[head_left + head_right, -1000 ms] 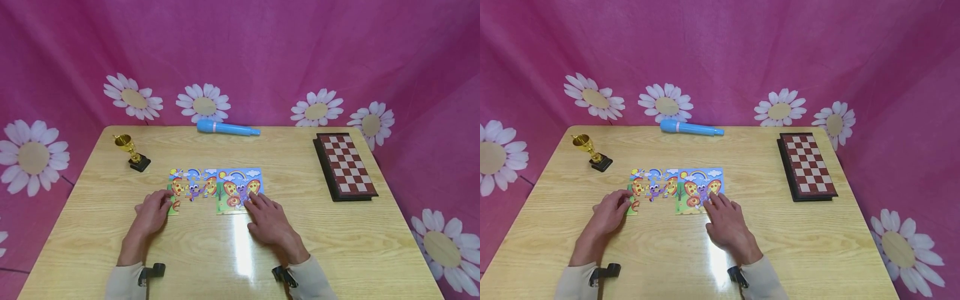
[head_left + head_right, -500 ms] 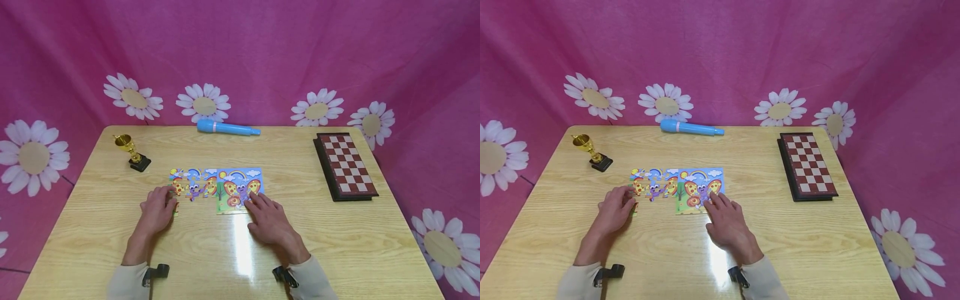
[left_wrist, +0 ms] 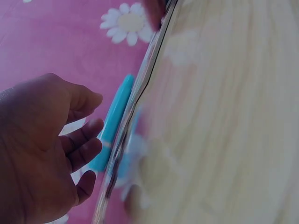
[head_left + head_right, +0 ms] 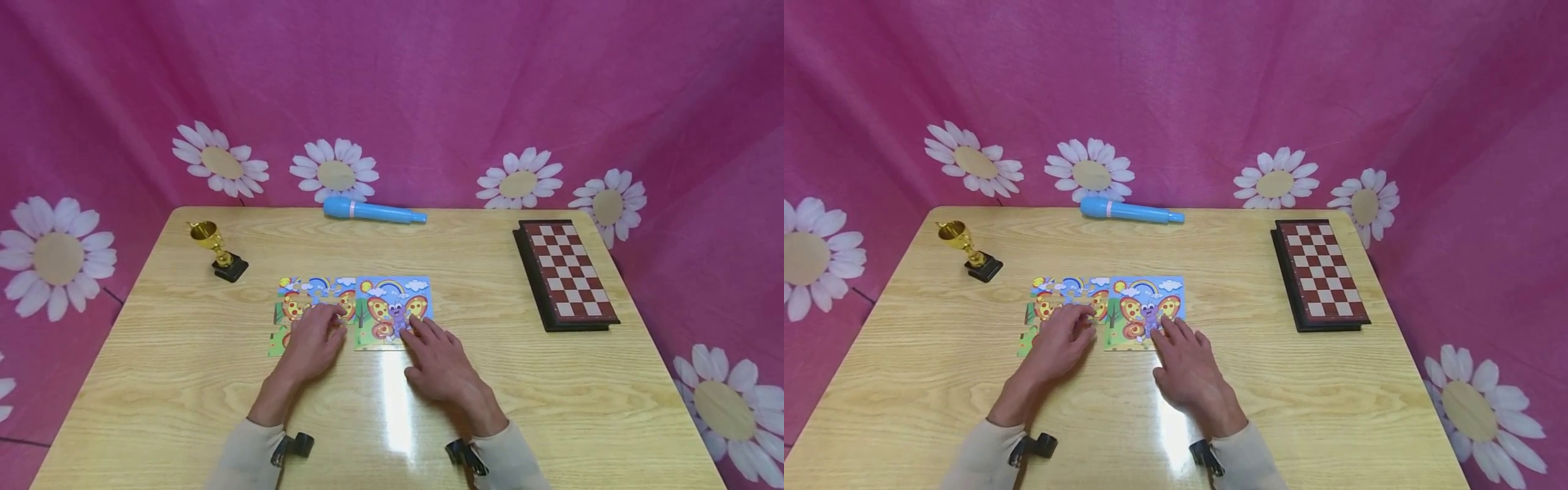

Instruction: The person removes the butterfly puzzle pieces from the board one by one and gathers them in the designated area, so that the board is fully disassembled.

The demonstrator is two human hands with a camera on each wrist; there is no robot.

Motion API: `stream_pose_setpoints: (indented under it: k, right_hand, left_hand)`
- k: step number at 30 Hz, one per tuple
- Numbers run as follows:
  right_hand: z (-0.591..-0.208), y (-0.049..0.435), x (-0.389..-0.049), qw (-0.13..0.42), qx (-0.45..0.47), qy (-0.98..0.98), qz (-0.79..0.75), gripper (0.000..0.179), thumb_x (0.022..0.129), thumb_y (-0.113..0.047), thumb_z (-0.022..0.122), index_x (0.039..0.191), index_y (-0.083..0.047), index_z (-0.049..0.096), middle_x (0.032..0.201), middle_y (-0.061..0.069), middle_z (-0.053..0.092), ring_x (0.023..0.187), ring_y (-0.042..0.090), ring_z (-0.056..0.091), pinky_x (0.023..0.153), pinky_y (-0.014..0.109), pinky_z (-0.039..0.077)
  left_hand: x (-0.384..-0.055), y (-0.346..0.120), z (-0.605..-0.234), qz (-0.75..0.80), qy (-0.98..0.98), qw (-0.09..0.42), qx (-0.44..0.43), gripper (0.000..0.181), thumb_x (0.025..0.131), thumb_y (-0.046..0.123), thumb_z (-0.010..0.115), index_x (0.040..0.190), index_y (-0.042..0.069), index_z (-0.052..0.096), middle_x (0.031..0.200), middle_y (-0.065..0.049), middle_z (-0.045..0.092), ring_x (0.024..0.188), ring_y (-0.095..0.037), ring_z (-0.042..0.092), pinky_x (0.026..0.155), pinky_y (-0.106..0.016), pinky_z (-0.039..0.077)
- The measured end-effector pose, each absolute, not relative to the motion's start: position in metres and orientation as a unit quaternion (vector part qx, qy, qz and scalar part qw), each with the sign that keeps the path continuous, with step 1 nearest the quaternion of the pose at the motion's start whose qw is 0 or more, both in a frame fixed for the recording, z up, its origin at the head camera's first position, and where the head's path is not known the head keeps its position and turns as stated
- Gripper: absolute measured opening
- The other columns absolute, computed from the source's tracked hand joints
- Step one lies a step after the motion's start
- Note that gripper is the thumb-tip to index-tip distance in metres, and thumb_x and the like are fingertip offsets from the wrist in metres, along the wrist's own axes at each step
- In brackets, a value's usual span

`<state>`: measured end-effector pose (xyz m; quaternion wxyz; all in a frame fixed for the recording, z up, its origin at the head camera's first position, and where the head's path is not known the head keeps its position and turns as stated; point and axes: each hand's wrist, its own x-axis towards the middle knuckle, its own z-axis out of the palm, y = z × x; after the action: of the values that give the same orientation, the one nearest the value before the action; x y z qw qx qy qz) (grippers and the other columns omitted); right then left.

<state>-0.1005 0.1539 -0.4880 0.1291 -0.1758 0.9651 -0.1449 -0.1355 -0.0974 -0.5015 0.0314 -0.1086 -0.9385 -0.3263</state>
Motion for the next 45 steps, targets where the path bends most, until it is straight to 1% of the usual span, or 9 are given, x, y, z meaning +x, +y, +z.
stream_pose_setpoints:
  k: [7, 11, 14, 18, 23, 27, 30, 38, 45]
  right_hand:
    - [-0.486, 0.160, -0.101, 0.115, -0.152, 0.966, -0.176, 0.063, 0.089, -0.030, 0.061, 0.147, -0.014, 0.041, 0.159, 0.008, 0.028, 0.148, 0.031, 0.022, 0.113, 0.052, 0.027]
    - [-0.488, 0.165, -0.101, 0.104, -0.142, 0.966, -0.187, 0.065, 0.087, -0.029, 0.063, 0.147, -0.014, 0.042, 0.159, 0.010, 0.027, 0.147, 0.032, 0.023, 0.113, 0.054, 0.028]
    - [-0.490, 0.168, -0.100, 0.101, -0.139, 0.966, -0.193, 0.066, 0.087, -0.029, 0.064, 0.147, -0.014, 0.042, 0.159, 0.012, 0.027, 0.147, 0.034, 0.023, 0.112, 0.055, 0.027]
    - [-0.490, 0.170, -0.099, 0.097, -0.140, 0.967, -0.192, 0.066, 0.086, -0.029, 0.065, 0.146, -0.012, 0.042, 0.158, 0.015, 0.028, 0.146, 0.036, 0.024, 0.112, 0.055, 0.027]
    - [-0.491, 0.172, -0.100, 0.101, -0.146, 0.967, -0.185, 0.066, 0.087, -0.028, 0.064, 0.147, -0.011, 0.041, 0.158, 0.015, 0.027, 0.146, 0.037, 0.025, 0.112, 0.055, 0.027]
    - [-0.492, 0.173, -0.101, 0.101, -0.152, 0.967, -0.178, 0.066, 0.088, -0.030, 0.064, 0.147, -0.012, 0.041, 0.158, 0.015, 0.027, 0.145, 0.037, 0.026, 0.112, 0.055, 0.028]
    - [-0.493, 0.174, -0.101, 0.105, -0.152, 0.967, -0.176, 0.067, 0.088, -0.031, 0.064, 0.147, -0.012, 0.041, 0.158, 0.015, 0.027, 0.145, 0.037, 0.026, 0.112, 0.055, 0.029]
    - [-0.492, 0.172, -0.101, 0.109, -0.146, 0.968, -0.170, 0.067, 0.088, -0.032, 0.064, 0.147, -0.012, 0.040, 0.159, 0.014, 0.026, 0.146, 0.037, 0.025, 0.112, 0.054, 0.028]
    - [-0.491, 0.171, -0.101, 0.106, -0.145, 0.969, -0.167, 0.067, 0.087, -0.031, 0.064, 0.147, -0.011, 0.041, 0.158, 0.014, 0.027, 0.145, 0.037, 0.026, 0.110, 0.056, 0.030]
  left_hand:
    - [-0.140, -0.066, -0.508, -0.313, -0.933, 0.025, -0.174, 0.023, 0.087, 0.021, 0.065, 0.109, 0.015, 0.066, 0.093, 0.000, 0.059, 0.090, -0.019, 0.050, 0.080, -0.040, 0.035]
    - [-0.140, -0.054, -0.511, -0.298, -0.937, 0.013, -0.185, 0.022, 0.088, 0.025, 0.065, 0.108, 0.017, 0.066, 0.099, -0.001, 0.060, 0.096, -0.022, 0.052, 0.082, -0.043, 0.036]
    - [-0.139, -0.048, -0.511, -0.286, -0.941, -0.009, -0.182, 0.024, 0.087, 0.028, 0.064, 0.109, 0.019, 0.066, 0.107, -0.002, 0.059, 0.102, -0.023, 0.051, 0.082, -0.042, 0.033]
    - [-0.138, -0.044, -0.509, -0.271, -0.946, -0.027, -0.178, 0.031, 0.084, 0.033, 0.067, 0.112, 0.020, 0.066, 0.108, -0.001, 0.057, 0.103, -0.022, 0.049, 0.080, -0.041, 0.030]
    - [-0.136, -0.041, -0.507, -0.255, -0.951, -0.030, -0.172, 0.037, 0.082, 0.035, 0.070, 0.115, 0.020, 0.065, 0.106, -0.001, 0.055, 0.101, -0.021, 0.048, 0.077, -0.039, 0.029]
    - [-0.136, -0.039, -0.507, -0.250, -0.954, -0.032, -0.164, 0.041, 0.082, 0.035, 0.070, 0.119, 0.018, 0.064, 0.108, -0.001, 0.055, 0.104, -0.022, 0.047, 0.078, -0.040, 0.029]
    - [-0.136, -0.039, -0.507, -0.255, -0.953, -0.039, -0.158, 0.041, 0.082, 0.035, 0.070, 0.119, 0.018, 0.064, 0.110, -0.002, 0.056, 0.105, -0.022, 0.047, 0.080, -0.042, 0.029]
    - [-0.139, -0.035, -0.508, -0.256, -0.954, -0.040, -0.149, 0.036, 0.082, 0.033, 0.072, 0.115, 0.019, 0.064, 0.110, -0.003, 0.057, 0.102, -0.023, 0.047, 0.080, -0.042, 0.029]
    - [-0.141, -0.034, -0.507, -0.266, -0.952, -0.042, -0.147, 0.035, 0.081, 0.031, 0.074, 0.112, 0.017, 0.065, 0.106, -0.002, 0.058, 0.100, -0.023, 0.048, 0.080, -0.043, 0.029]
